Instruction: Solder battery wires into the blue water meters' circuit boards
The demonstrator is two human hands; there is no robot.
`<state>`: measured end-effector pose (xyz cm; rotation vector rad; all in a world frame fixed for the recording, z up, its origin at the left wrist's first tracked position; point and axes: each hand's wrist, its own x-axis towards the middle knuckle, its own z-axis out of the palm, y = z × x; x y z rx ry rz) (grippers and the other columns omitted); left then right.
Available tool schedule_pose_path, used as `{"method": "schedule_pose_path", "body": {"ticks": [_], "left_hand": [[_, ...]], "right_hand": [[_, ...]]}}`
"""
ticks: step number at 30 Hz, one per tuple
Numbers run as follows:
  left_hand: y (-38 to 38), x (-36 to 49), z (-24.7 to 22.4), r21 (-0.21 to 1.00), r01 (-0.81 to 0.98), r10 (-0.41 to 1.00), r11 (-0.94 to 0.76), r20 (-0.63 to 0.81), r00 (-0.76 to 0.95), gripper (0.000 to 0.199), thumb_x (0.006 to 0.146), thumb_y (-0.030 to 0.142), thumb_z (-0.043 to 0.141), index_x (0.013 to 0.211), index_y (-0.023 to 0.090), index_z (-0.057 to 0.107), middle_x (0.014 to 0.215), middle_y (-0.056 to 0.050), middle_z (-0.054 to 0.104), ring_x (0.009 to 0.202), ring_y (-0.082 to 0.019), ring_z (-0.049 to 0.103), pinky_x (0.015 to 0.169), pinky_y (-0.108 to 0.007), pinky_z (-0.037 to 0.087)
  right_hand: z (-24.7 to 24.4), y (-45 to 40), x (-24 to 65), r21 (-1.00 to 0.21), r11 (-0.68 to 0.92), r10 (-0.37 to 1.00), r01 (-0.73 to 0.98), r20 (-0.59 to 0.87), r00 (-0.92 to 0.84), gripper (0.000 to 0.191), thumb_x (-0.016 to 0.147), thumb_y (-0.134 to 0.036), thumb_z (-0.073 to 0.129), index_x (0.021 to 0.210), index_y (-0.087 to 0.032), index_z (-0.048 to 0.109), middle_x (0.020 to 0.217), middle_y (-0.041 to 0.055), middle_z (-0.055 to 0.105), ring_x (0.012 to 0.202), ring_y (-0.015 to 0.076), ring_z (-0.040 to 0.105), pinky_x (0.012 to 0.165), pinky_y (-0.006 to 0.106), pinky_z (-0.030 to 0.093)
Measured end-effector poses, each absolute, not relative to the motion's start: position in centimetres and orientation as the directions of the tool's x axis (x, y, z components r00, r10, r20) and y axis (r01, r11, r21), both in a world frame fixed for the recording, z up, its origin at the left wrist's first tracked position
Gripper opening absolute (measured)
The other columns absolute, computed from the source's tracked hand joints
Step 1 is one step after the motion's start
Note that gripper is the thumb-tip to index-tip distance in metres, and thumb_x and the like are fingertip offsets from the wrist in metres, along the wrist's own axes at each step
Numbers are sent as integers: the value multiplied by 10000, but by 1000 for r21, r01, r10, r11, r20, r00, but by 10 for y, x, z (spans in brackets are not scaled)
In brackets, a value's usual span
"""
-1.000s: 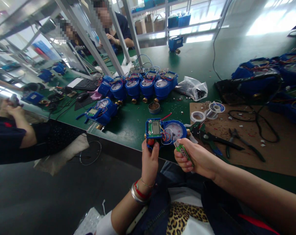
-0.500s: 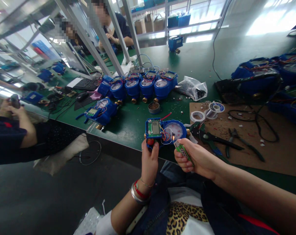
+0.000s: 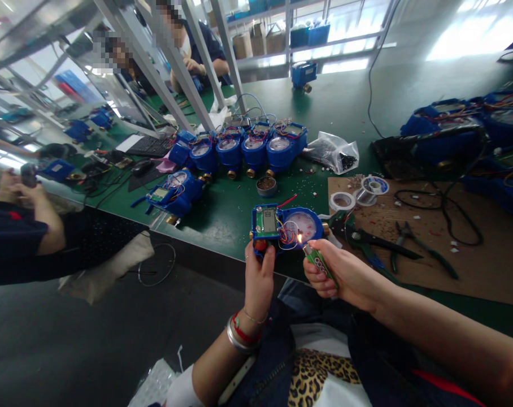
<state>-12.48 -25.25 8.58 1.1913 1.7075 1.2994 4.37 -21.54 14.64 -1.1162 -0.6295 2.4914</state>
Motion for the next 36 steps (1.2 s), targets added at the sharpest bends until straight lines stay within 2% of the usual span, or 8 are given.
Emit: {"method": "schedule_pose_path", "body": {"ticks": [4,6,7,9,12,21,28,36], "left_hand": [[-252,-125,85,962,255,934,95,3,-358,356,915,396,488,1199,183,514,1157,-81,581,1075,-188,542,976,-328,379],[-252,-125,86,962,254,933,96,2,-361,356,913,397,491,1198,184,513,1160,-79,578,1078,-187,538,977,-324,376],[-252,-124,86,963,253,933,93,4,-359,355,913,396,491,1198,185,511,1165,-79,575,1082,-187,536,979,-323,375],[-252,-124,86,965,247,934,86,8,-357,349,914,392,491,1196,187,510,1169,-78,571,1087,-186,534,977,-321,375],[-251,-123,87,967,242,935,79,13,-356,344,917,380,488,1202,188,506,1171,-78,569,1092,-185,531,977,-319,373],[-251,-124,88,969,235,937,73,14,-348,348,914,376,493,1212,197,502,1189,-75,566,1110,-190,527,986,-316,365],[-250,-123,87,968,240,936,79,11,-352,364,919,385,482,1231,199,487,1212,-81,558,1122,-192,521,997,-329,360],[-252,-124,85,966,251,936,65,28,-350,342,910,382,495,1200,201,505,1179,-80,569,1107,-195,530,987,-333,368]], "right_hand": [[160,-214,51,-765,-641,678,-69,-521,-518,531,868,-630,415,620,-162,442,545,-50,316,446,52,242,430,189,176],[167,-212,53,-916,-384,827,120,-399,-396,476,829,-611,520,669,-163,524,555,-36,379,476,75,309,458,212,226],[170,-211,53,-943,-223,894,247,-299,-334,411,818,-560,575,705,-165,572,570,-24,436,503,92,363,484,225,263],[173,-209,51,-880,46,966,472,-81,-246,265,822,-433,623,768,-173,642,635,1,556,576,125,466,558,246,326],[171,-208,42,-765,208,972,609,95,-213,185,860,-330,586,773,-186,663,687,6,631,618,144,540,612,259,354],[154,-206,31,-629,261,965,732,181,-188,243,862,-348,587,678,-190,567,657,6,618,606,153,558,594,258,324],[152,-207,30,-661,263,964,703,154,-216,328,884,-378,543,618,-192,502,581,-17,542,543,123,475,571,250,297],[152,-212,31,-726,202,977,657,99,-191,320,873,-375,542,615,-186,530,558,-30,539,519,105,445,537,232,301]]}}
